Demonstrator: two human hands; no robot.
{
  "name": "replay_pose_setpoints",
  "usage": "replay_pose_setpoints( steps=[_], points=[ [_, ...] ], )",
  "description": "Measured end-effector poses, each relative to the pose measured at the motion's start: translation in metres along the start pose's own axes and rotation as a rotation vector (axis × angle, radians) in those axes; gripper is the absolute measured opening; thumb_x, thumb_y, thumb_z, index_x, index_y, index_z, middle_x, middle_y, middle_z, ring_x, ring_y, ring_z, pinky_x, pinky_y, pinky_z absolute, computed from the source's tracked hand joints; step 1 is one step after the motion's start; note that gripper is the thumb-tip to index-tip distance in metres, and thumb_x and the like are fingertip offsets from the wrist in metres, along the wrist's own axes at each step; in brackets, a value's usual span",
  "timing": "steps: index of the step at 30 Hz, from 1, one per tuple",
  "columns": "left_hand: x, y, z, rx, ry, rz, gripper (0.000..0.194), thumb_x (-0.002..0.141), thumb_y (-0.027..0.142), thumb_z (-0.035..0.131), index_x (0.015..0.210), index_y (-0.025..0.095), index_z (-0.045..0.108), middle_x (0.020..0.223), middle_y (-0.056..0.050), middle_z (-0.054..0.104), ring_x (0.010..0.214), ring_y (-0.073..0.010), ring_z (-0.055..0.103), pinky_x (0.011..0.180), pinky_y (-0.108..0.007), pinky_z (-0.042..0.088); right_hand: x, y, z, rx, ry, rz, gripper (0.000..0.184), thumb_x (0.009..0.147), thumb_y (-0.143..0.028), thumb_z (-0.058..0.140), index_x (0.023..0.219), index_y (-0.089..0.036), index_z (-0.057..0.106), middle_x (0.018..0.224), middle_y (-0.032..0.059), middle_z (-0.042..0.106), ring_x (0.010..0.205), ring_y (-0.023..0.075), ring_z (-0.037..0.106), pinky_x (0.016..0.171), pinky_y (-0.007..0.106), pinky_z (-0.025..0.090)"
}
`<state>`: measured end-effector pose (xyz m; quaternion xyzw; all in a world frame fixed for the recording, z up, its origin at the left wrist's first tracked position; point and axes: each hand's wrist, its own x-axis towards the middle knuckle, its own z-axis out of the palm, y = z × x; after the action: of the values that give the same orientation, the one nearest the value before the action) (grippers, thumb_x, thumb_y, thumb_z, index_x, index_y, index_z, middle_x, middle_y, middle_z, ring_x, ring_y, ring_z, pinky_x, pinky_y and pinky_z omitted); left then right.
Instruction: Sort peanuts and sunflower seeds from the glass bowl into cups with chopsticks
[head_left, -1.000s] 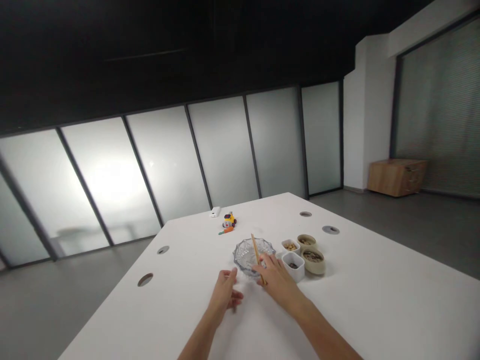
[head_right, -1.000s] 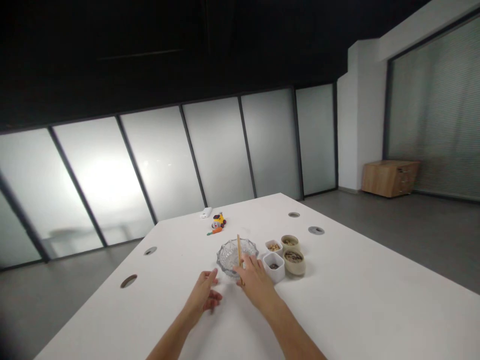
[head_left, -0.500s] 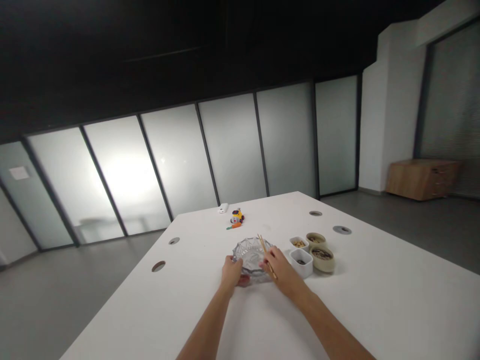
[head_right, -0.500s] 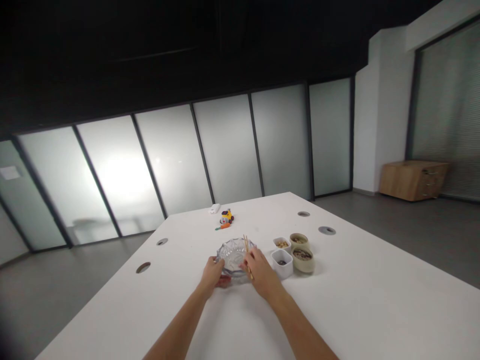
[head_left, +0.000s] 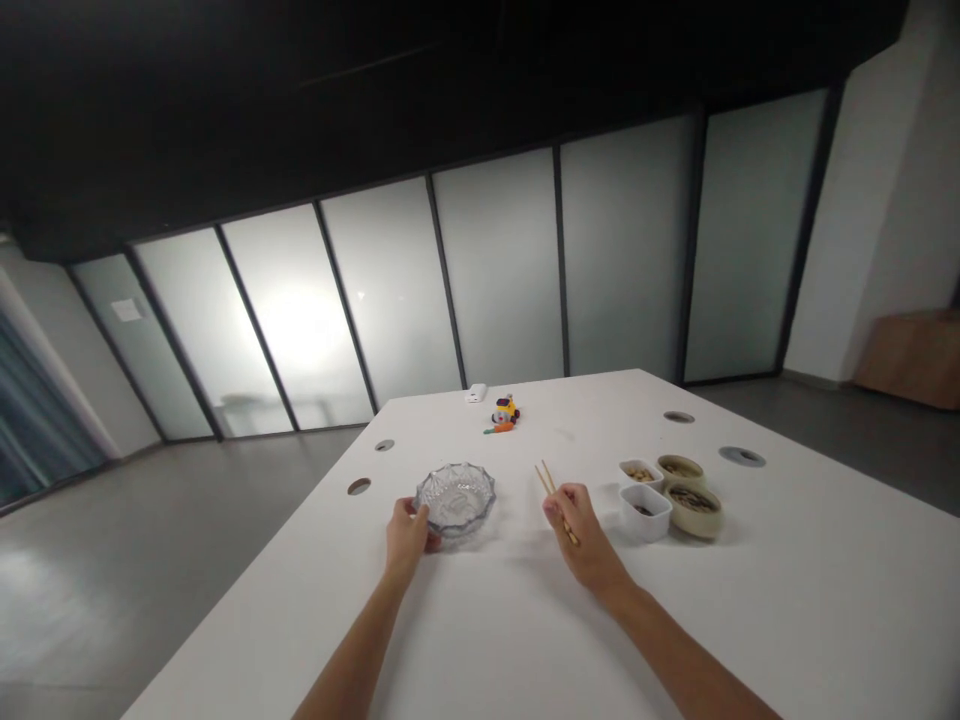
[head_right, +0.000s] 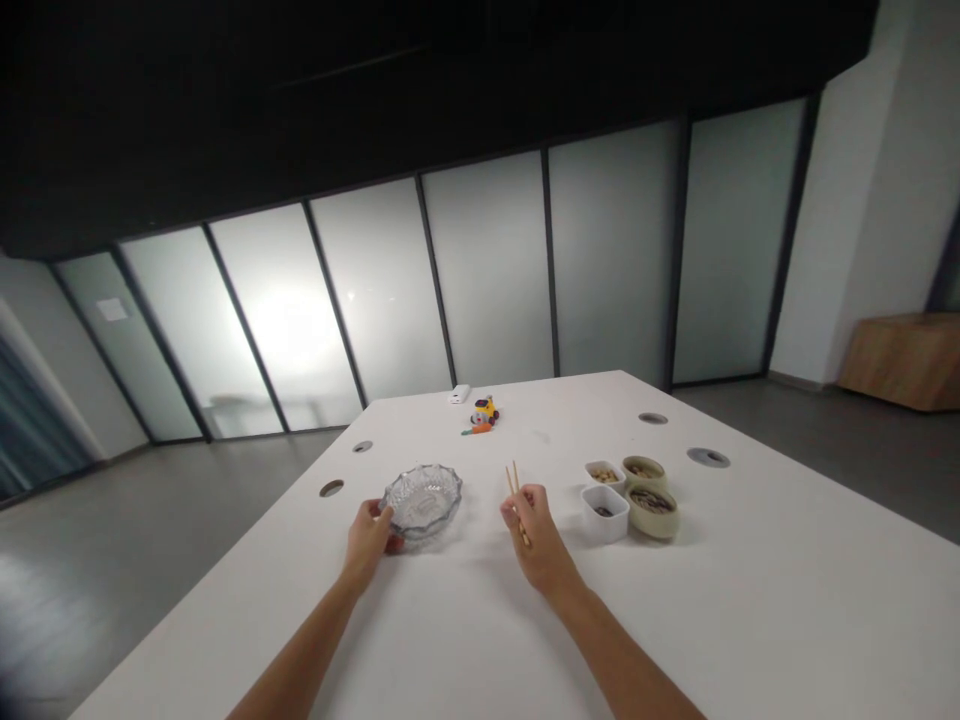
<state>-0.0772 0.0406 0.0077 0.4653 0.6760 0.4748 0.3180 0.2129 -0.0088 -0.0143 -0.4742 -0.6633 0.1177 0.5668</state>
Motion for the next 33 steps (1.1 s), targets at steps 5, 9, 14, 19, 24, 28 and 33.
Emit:
replay_pose_setpoints(
  steps=[5,9,14,19,24,28,33],
  points=[
    [0.011,0.0,-0.007,0.017,0.08,0.003,0.025,0.098,0.028,0.053,0.12,0.015,0.054,0.096,-0.008,0.072,0.05,-0.0138,0.066,0.052,-0.026,0.055,-0.005,0.005,0.001,0.02,-0.077,0.097,0.047,0.107,-0.059,0.034,0.092,-0.024,0.06,0.102,0.0057,0.052,0.09,0.0205,0.06,0.089,0.037,0.056],
    [0.01,-0.001,-0.005,0.061,0.097,0.043,0.022,0.097,0.028,0.053,0.115,0.016,0.054,0.096,-0.008,0.072,0.05,-0.014,0.066,0.051,-0.026,0.054,-0.006,0.006,0.001,-0.004,-0.152,0.115,0.05,0.106,-0.061,0.035,0.094,-0.023,0.064,0.109,0.0073,0.052,0.096,0.0213,0.062,0.098,0.039,0.054],
    [0.006,-0.002,-0.007,0.096,0.067,0.099,0.023,0.092,0.034,0.056,0.109,0.018,0.055,0.091,-0.007,0.072,0.051,-0.0154,0.067,0.052,-0.027,0.053,-0.007,0.001,0.0,-0.035,-0.179,0.089,0.052,0.108,-0.06,0.031,0.093,-0.022,0.064,0.108,0.008,0.054,0.097,0.022,0.063,0.097,0.04,0.054],
    [0.008,-0.005,-0.008,0.11,-0.008,0.144,0.031,0.086,0.046,0.055,0.104,0.021,0.051,0.086,-0.004,0.07,0.051,-0.0171,0.065,0.051,-0.029,0.052,-0.005,-0.015,-0.006,-0.148,-0.09,-0.145,0.05,0.111,-0.053,0.029,0.09,-0.023,0.063,0.11,0.01,0.061,0.109,0.0238,0.06,0.1,0.041,0.052],
    [0.009,-0.008,-0.007,0.131,-0.075,0.213,0.04,0.081,0.059,0.051,0.1,0.024,0.048,0.087,-0.005,0.07,0.055,-0.0201,0.065,0.052,-0.032,0.051,-0.004,-0.047,-0.012,-0.209,0.094,-0.494,0.029,0.112,-0.033,0.038,0.097,-0.022,0.06,0.095,0.0078,0.067,0.095,0.0215,0.062,0.086,0.036,0.052],
    [0.01,-0.011,-0.007,0.164,-0.108,0.266,0.044,0.079,0.064,0.052,0.098,0.024,0.05,0.093,-0.008,0.072,0.061,-0.022,0.067,0.058,-0.034,0.051,-0.005,-0.068,-0.027,-0.32,0.169,-0.706,0.019,0.11,-0.024,0.045,0.099,-0.02,0.059,0.076,0.0014,0.064,0.069,0.0164,0.056,0.07,0.029,0.046],
    [0.01,-0.014,-0.005,0.246,-0.163,0.349,0.044,0.083,0.065,0.047,0.101,0.024,0.052,0.099,-0.009,0.073,0.073,-0.0248,0.071,0.07,-0.036,0.051,-0.001,-0.05,-0.078,-0.76,0.368,-0.494,0.02,0.105,-0.024,0.056,0.087,-0.019,0.065,0.075,0.0033,0.065,0.068,0.0161,0.062,0.067,0.028,0.042]
  ],
)
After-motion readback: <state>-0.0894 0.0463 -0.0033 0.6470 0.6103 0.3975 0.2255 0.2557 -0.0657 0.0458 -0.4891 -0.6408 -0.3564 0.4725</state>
